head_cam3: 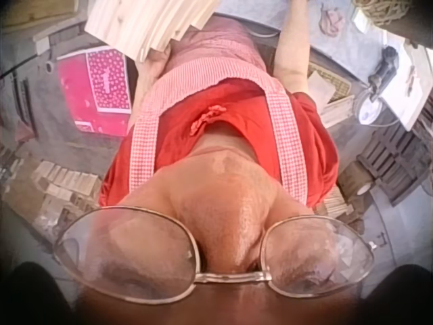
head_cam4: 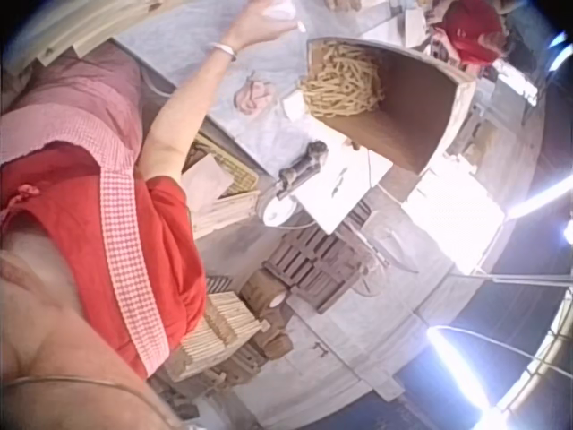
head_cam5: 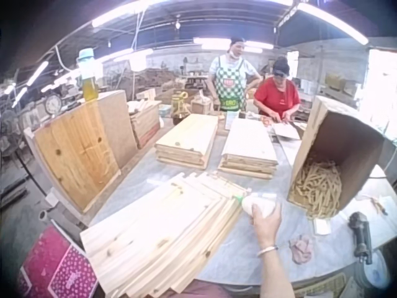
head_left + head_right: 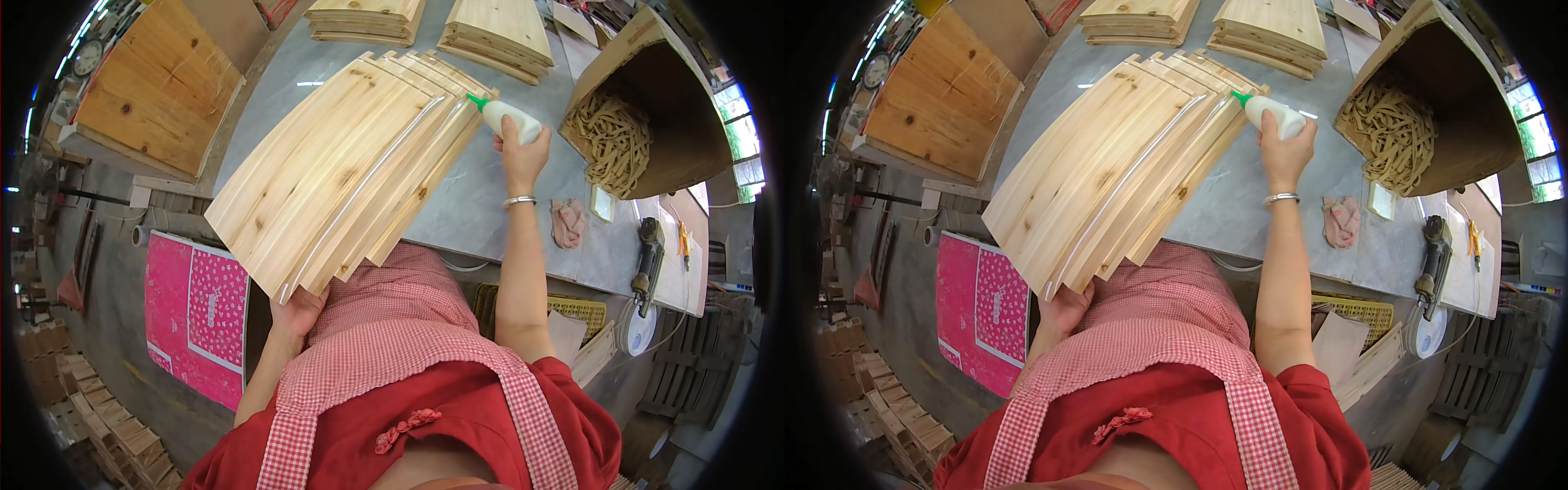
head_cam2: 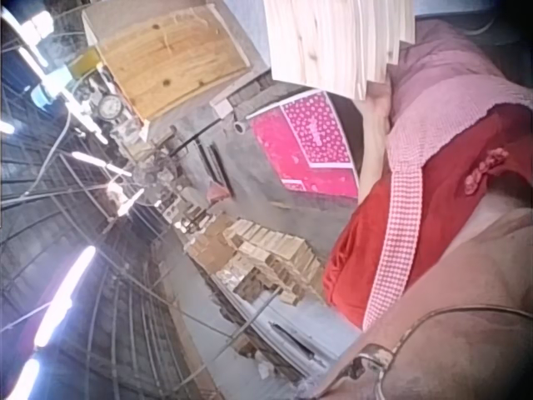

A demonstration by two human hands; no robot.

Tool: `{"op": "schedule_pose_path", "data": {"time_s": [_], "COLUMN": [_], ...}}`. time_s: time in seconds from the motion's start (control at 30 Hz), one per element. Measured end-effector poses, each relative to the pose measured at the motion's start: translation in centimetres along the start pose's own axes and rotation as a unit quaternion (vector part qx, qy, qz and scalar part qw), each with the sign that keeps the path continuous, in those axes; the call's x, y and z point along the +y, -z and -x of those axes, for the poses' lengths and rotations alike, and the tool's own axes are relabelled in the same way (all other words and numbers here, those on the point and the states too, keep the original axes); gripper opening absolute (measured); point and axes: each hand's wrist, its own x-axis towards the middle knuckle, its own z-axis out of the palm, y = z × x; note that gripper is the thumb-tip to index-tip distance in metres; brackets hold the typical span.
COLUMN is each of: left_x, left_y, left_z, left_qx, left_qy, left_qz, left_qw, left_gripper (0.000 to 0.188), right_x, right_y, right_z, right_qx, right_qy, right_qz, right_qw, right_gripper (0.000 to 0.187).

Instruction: The person applies glue onto the edges of wooden boards using a bottle, fits the boards together to assemble a wooden box, and secures it with a rubber band.

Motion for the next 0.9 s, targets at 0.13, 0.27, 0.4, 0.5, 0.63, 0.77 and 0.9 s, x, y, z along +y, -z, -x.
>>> {"op": "schedule_pose_path", "data": {"time_s": [0.13,0.27,0.4,0.5,0.63,0.77,0.9], "left_x": [0.2,0.4,0.0,0.1,-0.4,0.3,0.5], "left_y": [0.1,-0.5,-0.1,0.4,0.0,-0.9,1.1], "left_z": [-0.6,-1.1,-1.0,-0.5,-0.3,-1.2,-1.3], "left_qx": [-0.009,0.004,-0.007,-0.037,-0.008,-0.042,-0.010], "left_qy": [0.002,0.000,-0.009,-0.005,0.005,0.013,-0.003], "left_qz": [-0.005,0.018,0.041,0.030,0.035,0.042,0.044], "left_qw": [1.000,1.000,0.999,0.999,0.999,0.998,0.999], "left_gripper": [0.051,0.053,0.056,0.053,0.052,0.055,0.054], "right_x": [0.1,0.2,0.6,-1.5,-1.6,0.2,-0.5], "right_y": [-0.6,-1.3,-0.1,0.6,1.9,1.3,-0.3], "right_z": [0.0,-0.4,-1.4,-0.8,-0.4,-1.1,-2.0], "right_qx": [0.018,0.041,0.014,-0.049,-0.057,-0.061,-0.029], "right_qy": [0.012,0.027,-0.001,-0.069,-0.005,-0.002,0.044], "right_qz": [-0.008,-0.021,0.007,0.032,0.056,0.067,0.137], "right_qw": [1.000,0.999,1.000,0.996,0.997,0.996,0.989], "right_gripper": [0.040,0.040,0.043,0.055,0.060,0.062,0.058]}}
